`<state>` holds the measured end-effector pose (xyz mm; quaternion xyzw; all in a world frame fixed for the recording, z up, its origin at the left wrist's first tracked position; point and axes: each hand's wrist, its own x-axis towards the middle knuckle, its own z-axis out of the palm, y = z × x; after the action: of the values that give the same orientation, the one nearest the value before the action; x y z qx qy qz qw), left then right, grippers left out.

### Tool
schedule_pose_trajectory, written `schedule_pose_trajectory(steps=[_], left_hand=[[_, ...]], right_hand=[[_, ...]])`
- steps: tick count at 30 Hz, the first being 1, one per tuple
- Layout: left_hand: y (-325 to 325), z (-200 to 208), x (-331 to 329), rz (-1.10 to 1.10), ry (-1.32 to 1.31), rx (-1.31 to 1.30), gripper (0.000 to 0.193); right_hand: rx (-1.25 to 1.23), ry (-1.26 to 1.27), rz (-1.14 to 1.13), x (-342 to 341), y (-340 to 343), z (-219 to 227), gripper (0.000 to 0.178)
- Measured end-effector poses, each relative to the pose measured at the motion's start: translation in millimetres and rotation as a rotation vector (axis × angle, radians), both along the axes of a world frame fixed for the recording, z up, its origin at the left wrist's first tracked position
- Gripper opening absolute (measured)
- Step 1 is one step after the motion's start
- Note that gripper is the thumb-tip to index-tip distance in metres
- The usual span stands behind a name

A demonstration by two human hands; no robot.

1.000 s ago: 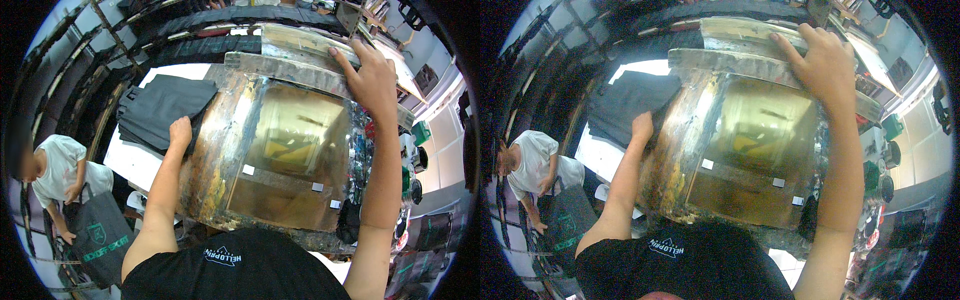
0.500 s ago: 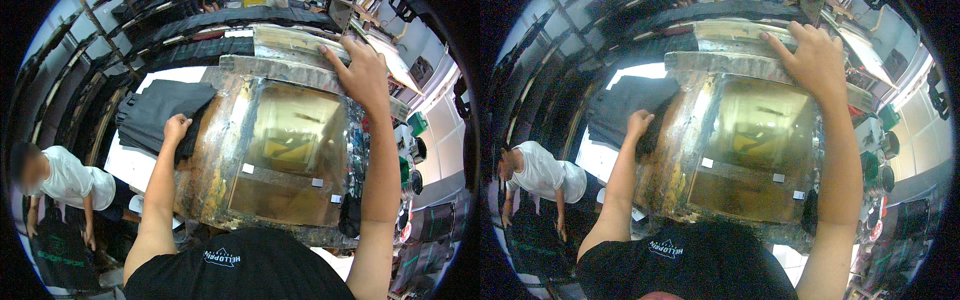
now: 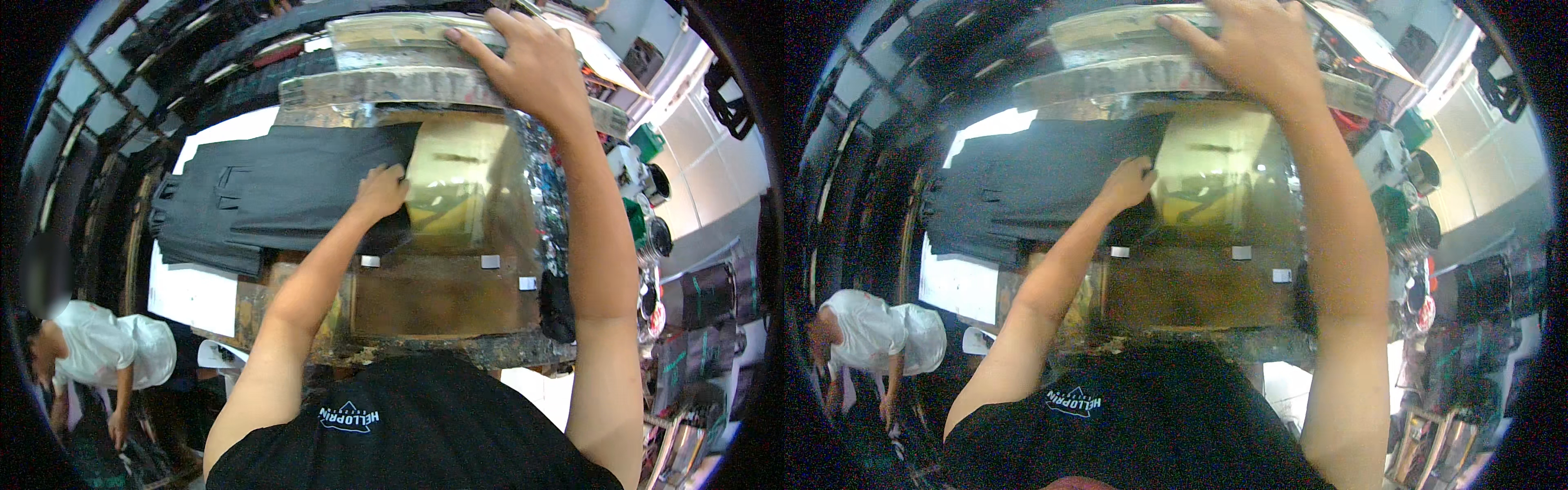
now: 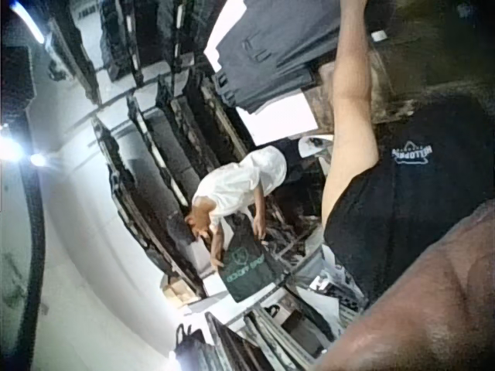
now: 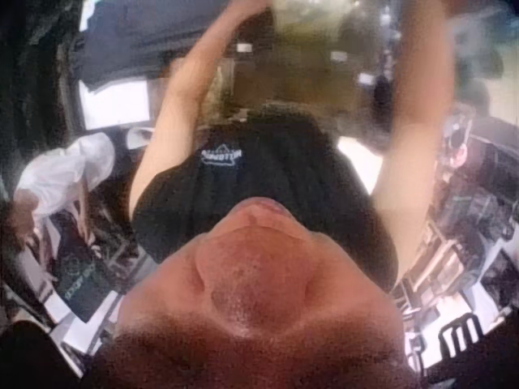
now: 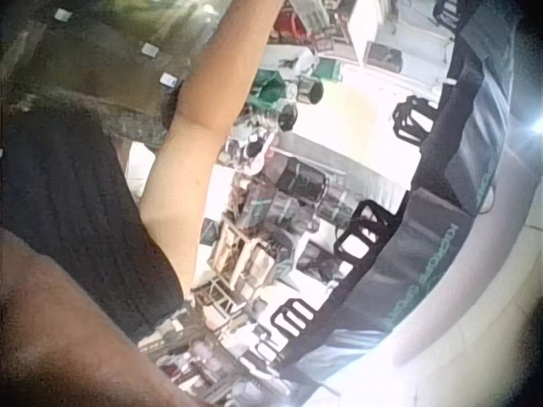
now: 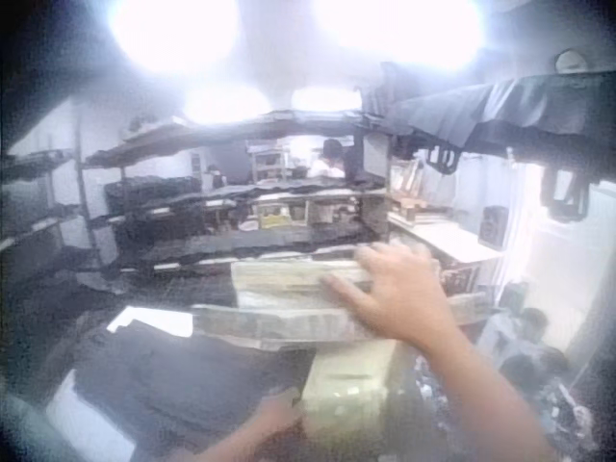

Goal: The person performs screen printing on black bags by placing a bag on the printing surface, lowering a screen frame, and spreading green ink across the screen with a squeegee.

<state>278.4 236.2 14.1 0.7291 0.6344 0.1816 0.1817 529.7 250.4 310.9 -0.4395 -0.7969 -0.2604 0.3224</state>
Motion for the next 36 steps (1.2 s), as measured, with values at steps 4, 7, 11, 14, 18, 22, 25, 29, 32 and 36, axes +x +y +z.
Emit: schedule_pose_trajectory(steps=[4, 7, 11, 14, 18, 22, 25, 29, 32, 36], left_hand=[[30, 27, 120, 0.036, -0.149, -0.002, 0.036], [51, 21, 160, -0.041, -0.364, 0.074, 0.040], [34, -2, 153, -0.402, -0.456, 0.235, 0.049], [4, -10, 127, -0.508, -0.049, 0.227, 0.058], [-20, -26, 113, -0.581, 0.234, 0.254, 0.083], [-24, -32, 131, -0.543, 0.283, 0.247, 0.092], [-17, -31, 152, -0.508, 0.297, 0.215, 0.097], [-15, -34, 173, -0.514, 0.300, 0.223, 0.098], [-16, -35, 184, -0.531, 0.291, 0.231, 0.097], [-20, -38, 197, -0.544, 0.287, 0.240, 0.097]], right_hand=[[-0.266, -0.003, -0.019, -1, -12, 19, 0.083], [-0.245, -0.004, -0.026, -4, -6, 14, 0.080], [-0.286, -0.016, 0.014, 0, -8, 17, 0.074], [-0.292, -0.048, -0.064, -6, -6, 19, 0.070], [-0.327, -0.016, 0.038, -1, -9, 25, 0.068], [-0.299, -0.037, -0.049, -7, 5, 21, 0.064], [-0.346, -0.032, -0.017, -8, 1, 23, 0.064], [-0.386, 0.002, 0.003, -10, -11, 27, 0.063], [-0.321, 0.001, 0.062, -1, -6, 19, 0.062], [-0.319, -0.042, -0.041, -5, 6, 20, 0.061]])
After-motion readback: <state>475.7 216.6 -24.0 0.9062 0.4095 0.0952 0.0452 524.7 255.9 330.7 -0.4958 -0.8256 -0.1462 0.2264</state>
